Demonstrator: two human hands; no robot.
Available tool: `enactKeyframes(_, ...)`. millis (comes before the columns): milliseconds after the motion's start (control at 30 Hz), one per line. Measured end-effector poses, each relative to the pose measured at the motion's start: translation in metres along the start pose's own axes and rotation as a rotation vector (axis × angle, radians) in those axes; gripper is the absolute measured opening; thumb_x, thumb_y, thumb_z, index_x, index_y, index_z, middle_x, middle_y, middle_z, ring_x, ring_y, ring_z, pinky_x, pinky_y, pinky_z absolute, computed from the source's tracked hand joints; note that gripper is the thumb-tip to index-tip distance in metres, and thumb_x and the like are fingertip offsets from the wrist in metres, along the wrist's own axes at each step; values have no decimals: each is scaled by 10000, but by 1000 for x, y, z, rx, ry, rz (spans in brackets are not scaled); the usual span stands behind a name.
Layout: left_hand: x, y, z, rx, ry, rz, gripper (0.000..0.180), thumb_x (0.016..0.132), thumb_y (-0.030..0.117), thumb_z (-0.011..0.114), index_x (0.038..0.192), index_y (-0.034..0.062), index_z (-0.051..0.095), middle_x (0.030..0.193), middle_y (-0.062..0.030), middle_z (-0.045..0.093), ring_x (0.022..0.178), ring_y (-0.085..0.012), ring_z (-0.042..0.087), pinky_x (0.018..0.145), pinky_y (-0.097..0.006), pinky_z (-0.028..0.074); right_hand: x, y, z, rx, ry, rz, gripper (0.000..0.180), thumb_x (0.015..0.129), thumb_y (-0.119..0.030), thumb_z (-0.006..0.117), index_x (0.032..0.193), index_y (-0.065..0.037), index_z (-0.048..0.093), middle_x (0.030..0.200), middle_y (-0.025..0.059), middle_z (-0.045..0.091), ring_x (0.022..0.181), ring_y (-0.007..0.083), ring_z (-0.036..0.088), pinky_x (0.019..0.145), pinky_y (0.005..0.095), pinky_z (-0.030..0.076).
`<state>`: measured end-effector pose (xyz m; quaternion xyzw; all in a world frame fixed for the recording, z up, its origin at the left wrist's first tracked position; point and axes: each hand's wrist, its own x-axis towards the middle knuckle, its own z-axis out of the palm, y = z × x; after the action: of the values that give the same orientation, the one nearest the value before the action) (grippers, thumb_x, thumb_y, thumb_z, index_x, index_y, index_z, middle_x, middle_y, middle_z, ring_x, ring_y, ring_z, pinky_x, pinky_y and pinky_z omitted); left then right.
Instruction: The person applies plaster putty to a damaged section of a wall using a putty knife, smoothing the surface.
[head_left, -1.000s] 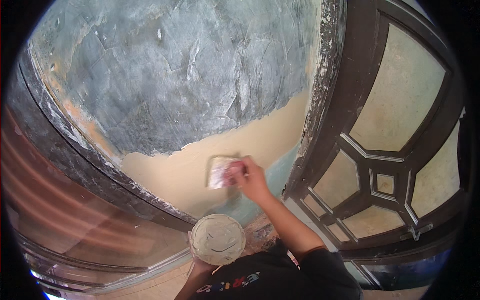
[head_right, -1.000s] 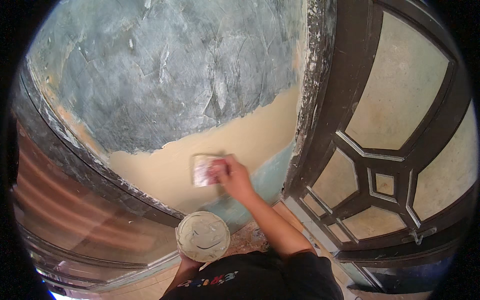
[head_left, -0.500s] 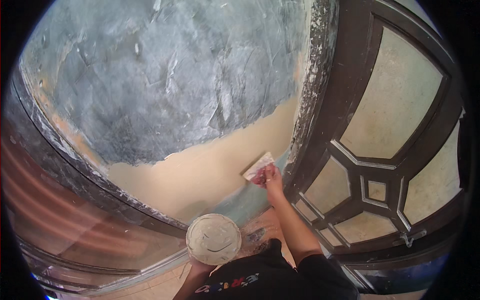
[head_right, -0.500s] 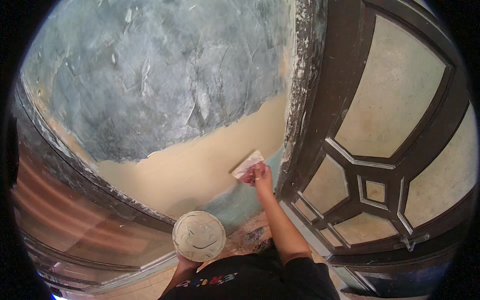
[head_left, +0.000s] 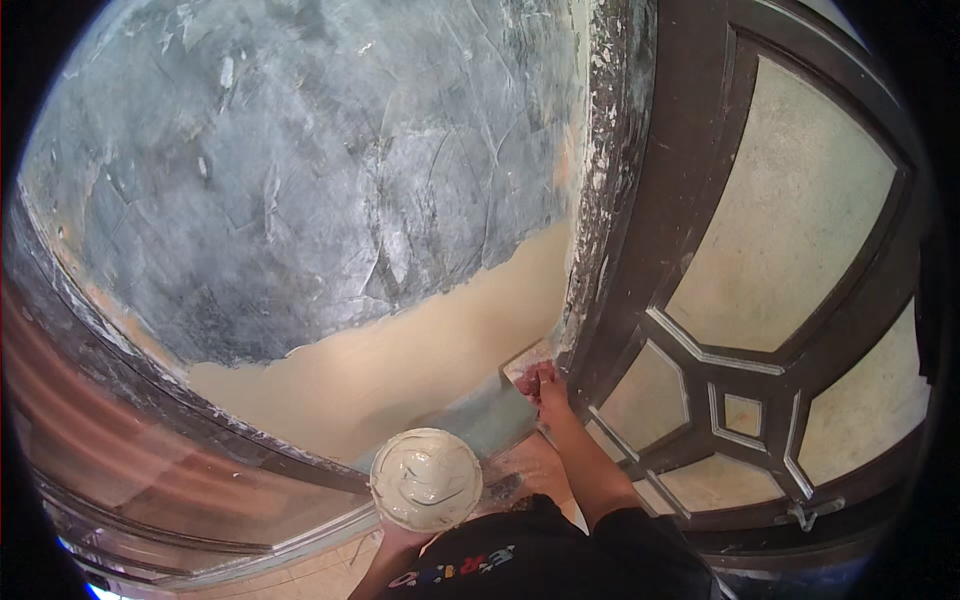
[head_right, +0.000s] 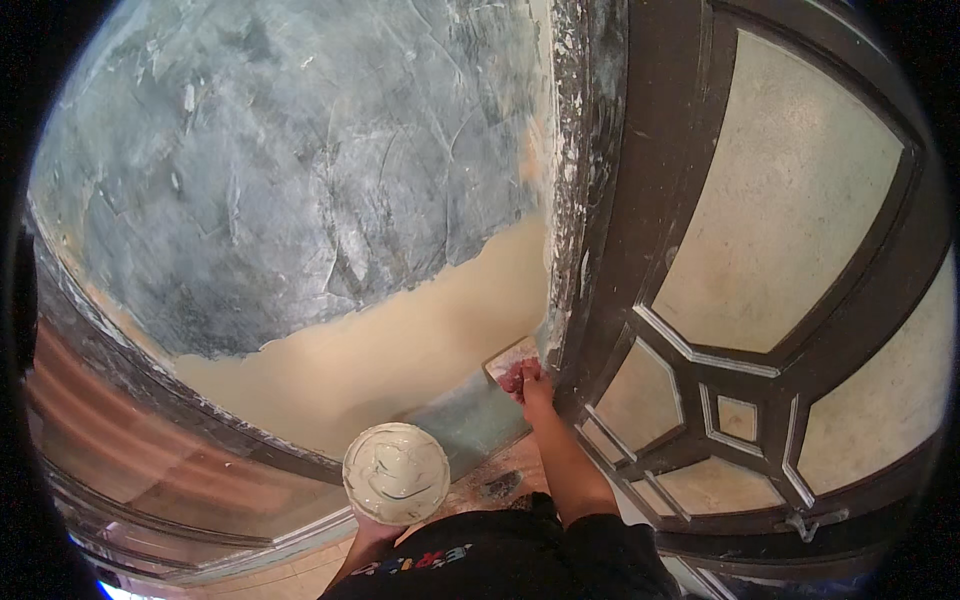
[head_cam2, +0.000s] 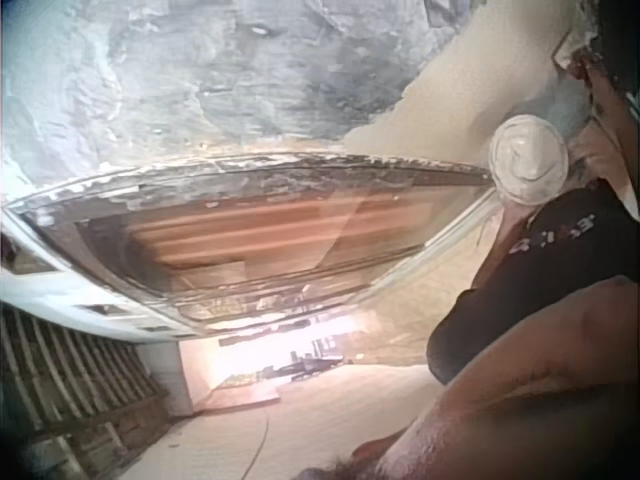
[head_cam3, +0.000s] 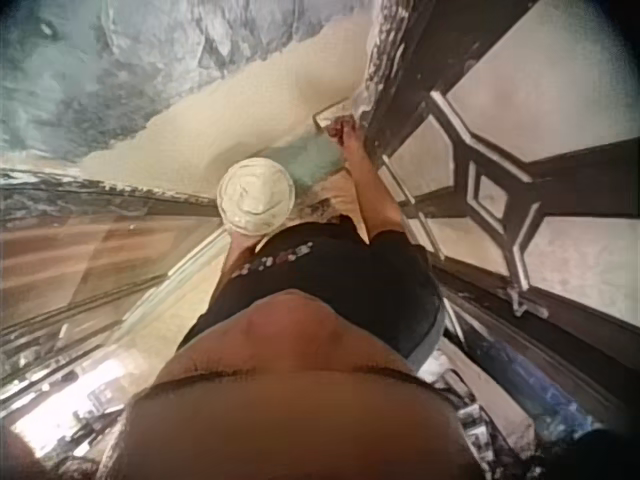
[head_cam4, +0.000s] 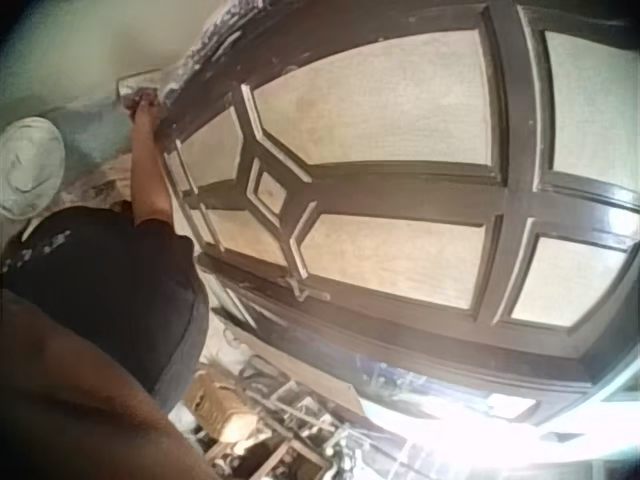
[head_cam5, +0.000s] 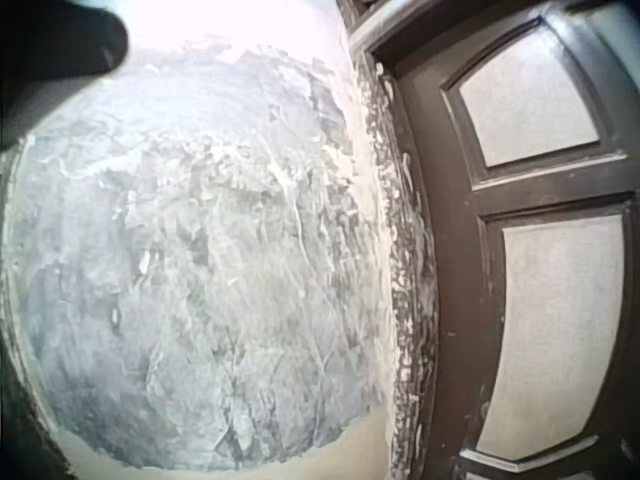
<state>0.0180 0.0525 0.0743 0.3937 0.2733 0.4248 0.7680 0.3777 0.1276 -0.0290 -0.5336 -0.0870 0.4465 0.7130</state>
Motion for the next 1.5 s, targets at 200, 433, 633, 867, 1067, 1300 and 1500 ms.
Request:
enactKeyframes(200,25,-3,29,144,-80,94,589,983,496,339,1444,128,344,1463,-135,400,1313,-338,429,1066,-561,372,-41,-132,68,47,-166,-279,222,990,-333,538,977,-113,518,764,-14,556,606,97,563,509,273,500)
enactKeyframes(433,41,-7,60,-449,-58,-103,586,977,507,357,1431,137,371,1459,-128,403,1313,-346,427,1062,-576,371,16,-17,-15,73,-181,-30,168,992,-299,531,1052,-143,528,865,-8,561,666,92,572,516,245,514)
enactKeyframes(633,31,-2,66,-84,-105,119,506,988,357,458,1431,135,358,1437,-101,422,1298,-300,447,1042,-521,420,-33,-32,17,-77,-119,-43,142,990,-226,530,1054,-100,520,886,13,593,666,113,584,502,262,500)
enactKeyframes(867,34,-16,21,-518,-48,-80,572,946,210,577,1444,102,318,1439,-113,420,1285,-269,465,1054,-470,430,-93,-93,119,-661,-452,-684,220,945,-187,602,1073,-49,488,827,48,610,702,125,603,539,272,507)
enactKeyframes(1067,19,-2,10,-271,-73,34,629,903,145,642,1440,99,319,1421,-118,432,1273,-249,472,1054,-435,431,-57,-10,52,-145,-285,-254,275,950,-275,612,1035,-54,471,849,39,579,703,133,594,560,280,518)
enactKeyframes(1300,20,40,36,805,-35,540,541,970,258,528,1443,100,317,1448,-122,404,1303,-263,443,1077,-467,402,-87,-65,62,-177,-365,-312,183,977,-164,556,1029,-48,425,955,64,587,780,119,615,611,289,549)
enactKeyframes(1500,27,62,35,-363,26,246,675,893,361,610,1444,97,322,1446,-120,415,1316,-267,433,1077,-462,396,-147,-169,126,-313,-661,-741,234,923,-97,626,1052,-37,440,953,92,608,810,175,647,721,318,543)
